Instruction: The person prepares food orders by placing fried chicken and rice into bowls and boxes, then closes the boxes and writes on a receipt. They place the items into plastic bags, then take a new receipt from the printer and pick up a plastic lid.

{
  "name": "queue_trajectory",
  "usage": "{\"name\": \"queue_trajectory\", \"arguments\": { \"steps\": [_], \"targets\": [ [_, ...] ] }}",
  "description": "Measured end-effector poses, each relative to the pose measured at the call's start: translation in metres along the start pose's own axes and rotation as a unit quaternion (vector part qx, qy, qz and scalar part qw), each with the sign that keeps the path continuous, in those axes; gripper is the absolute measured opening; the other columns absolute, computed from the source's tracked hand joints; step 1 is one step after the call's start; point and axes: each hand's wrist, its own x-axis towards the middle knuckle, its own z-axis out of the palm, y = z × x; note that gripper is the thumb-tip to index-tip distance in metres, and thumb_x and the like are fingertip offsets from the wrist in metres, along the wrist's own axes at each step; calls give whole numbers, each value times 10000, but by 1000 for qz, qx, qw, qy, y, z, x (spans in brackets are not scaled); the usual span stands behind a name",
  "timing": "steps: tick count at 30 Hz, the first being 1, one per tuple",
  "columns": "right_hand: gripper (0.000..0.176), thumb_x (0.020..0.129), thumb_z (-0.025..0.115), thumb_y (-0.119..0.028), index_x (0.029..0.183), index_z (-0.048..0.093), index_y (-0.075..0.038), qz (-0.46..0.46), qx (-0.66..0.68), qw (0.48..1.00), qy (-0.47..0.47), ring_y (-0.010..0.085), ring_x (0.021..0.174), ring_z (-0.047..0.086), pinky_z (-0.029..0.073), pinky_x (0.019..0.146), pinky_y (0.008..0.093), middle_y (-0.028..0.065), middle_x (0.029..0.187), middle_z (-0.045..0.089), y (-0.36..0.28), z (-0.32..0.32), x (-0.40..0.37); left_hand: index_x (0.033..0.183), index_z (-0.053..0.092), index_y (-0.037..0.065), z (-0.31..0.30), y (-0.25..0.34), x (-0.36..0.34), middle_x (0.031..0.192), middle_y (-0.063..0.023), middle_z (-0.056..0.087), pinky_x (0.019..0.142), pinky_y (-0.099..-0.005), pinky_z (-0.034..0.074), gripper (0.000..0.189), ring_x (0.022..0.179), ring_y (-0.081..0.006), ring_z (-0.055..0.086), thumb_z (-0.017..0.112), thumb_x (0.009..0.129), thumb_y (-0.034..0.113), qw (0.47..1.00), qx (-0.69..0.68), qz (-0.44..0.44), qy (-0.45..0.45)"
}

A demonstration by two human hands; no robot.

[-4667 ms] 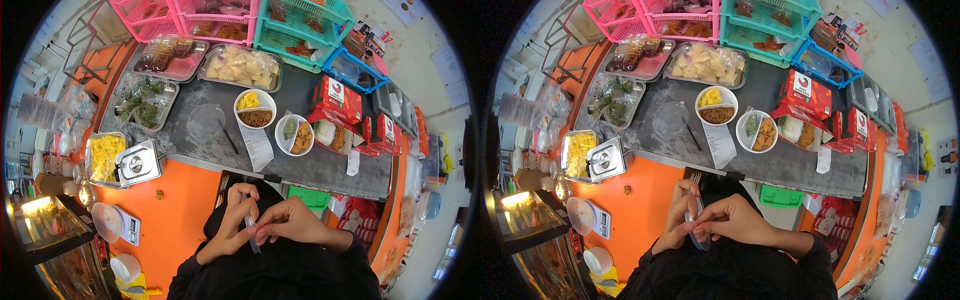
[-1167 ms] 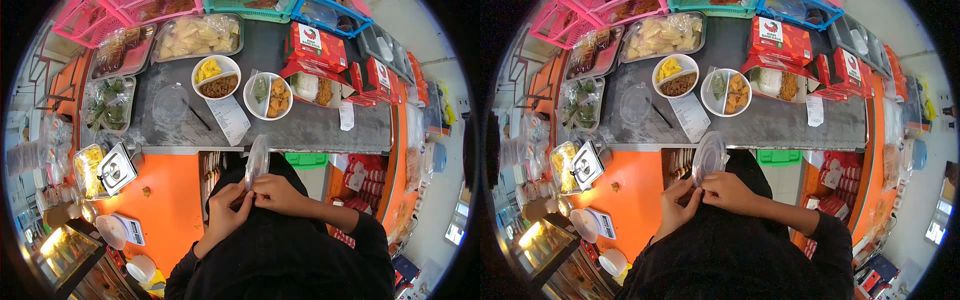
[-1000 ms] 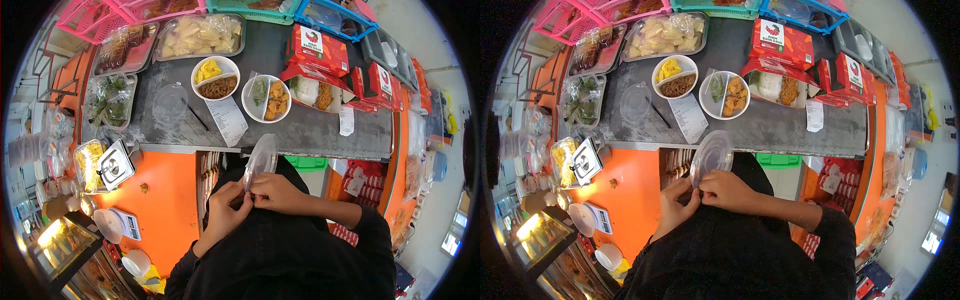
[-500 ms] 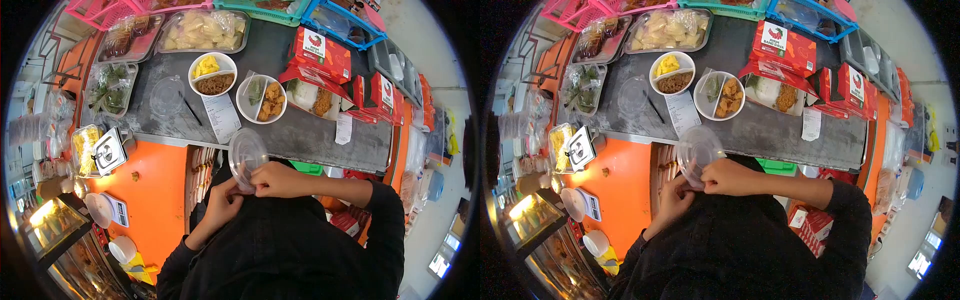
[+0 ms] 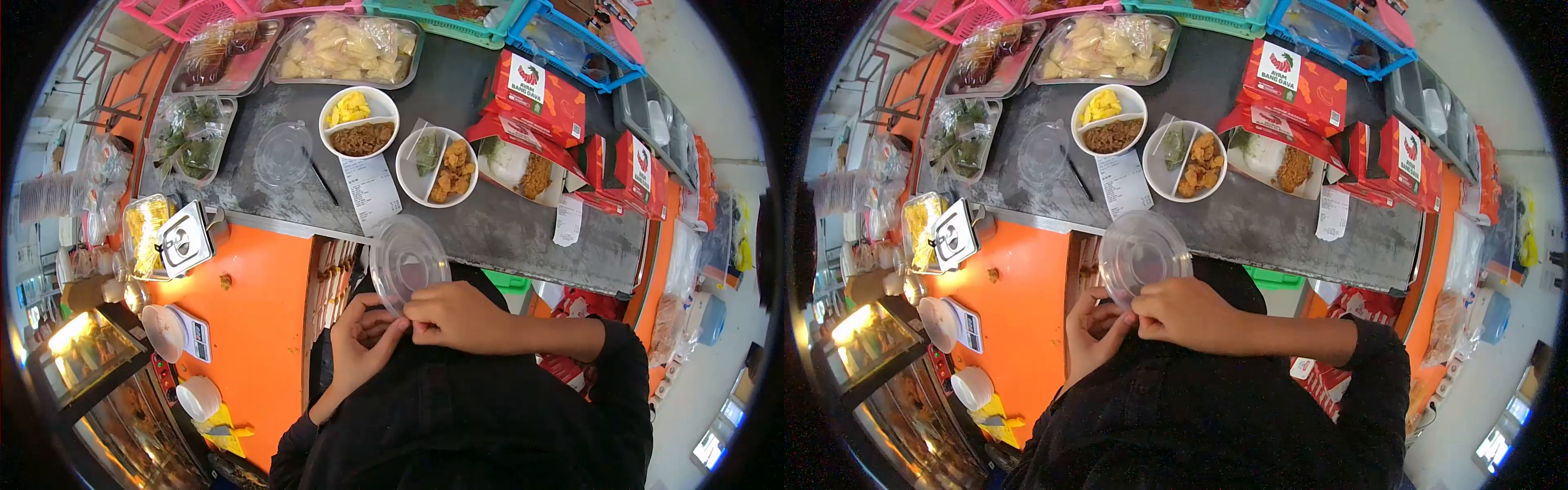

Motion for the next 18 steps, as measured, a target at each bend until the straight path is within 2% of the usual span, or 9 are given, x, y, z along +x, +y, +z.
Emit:
{"name": "queue_trajectory", "arguments": {
  "steps": [4,8,10,14,18],
  "targets": [
    [179,687,597,-153,632,479,-29,-45,-25,999,5,287,653,528,414,573,390,98,658,501,-3,1,3,1069,482,-24,2,13,-7,893,-95,621,769,-221,477,322,862,-120,600,603,771,-43,999,45,28,-7],
    [183,689,604,-160,637,480,-37,-76,9,997,-25,275,677,526,417,591,382,84,658,495,-16,0,6,1064,504,-32,-6,-4,-18,927,-97,615,791,-230,470,315,881,-125,597,602,764,-45,995,80,66,6],
    [181,696,611,-160,659,481,-39,-55,-47,997,-41,267,696,525,417,606,372,79,677,495,-20,0,8,1041,527,-29,-3,4,-27,933,-92,617,796,-241,471,293,890,-128,597,609,760,-39,996,29,77,18],
    [164,688,605,-115,670,458,-44,-108,-24,992,-56,263,656,504,402,581,363,79,669,458,-16,2,16,1051,531,-23,-2,1,-29,921,-85,624,790,-246,475,308,877,-126,600,626,758,-21,997,-19,59,55],
    [134,708,597,-110,734,488,-36,-143,-54,985,-82,269,710,518,426,626,370,89,735,480,-20,-1,23,1021,552,-22,-3,2,-32,906,-80,632,777,-238,477,274,861,-120,604,636,761,-11,995,-33,46,79]
  ]
}}
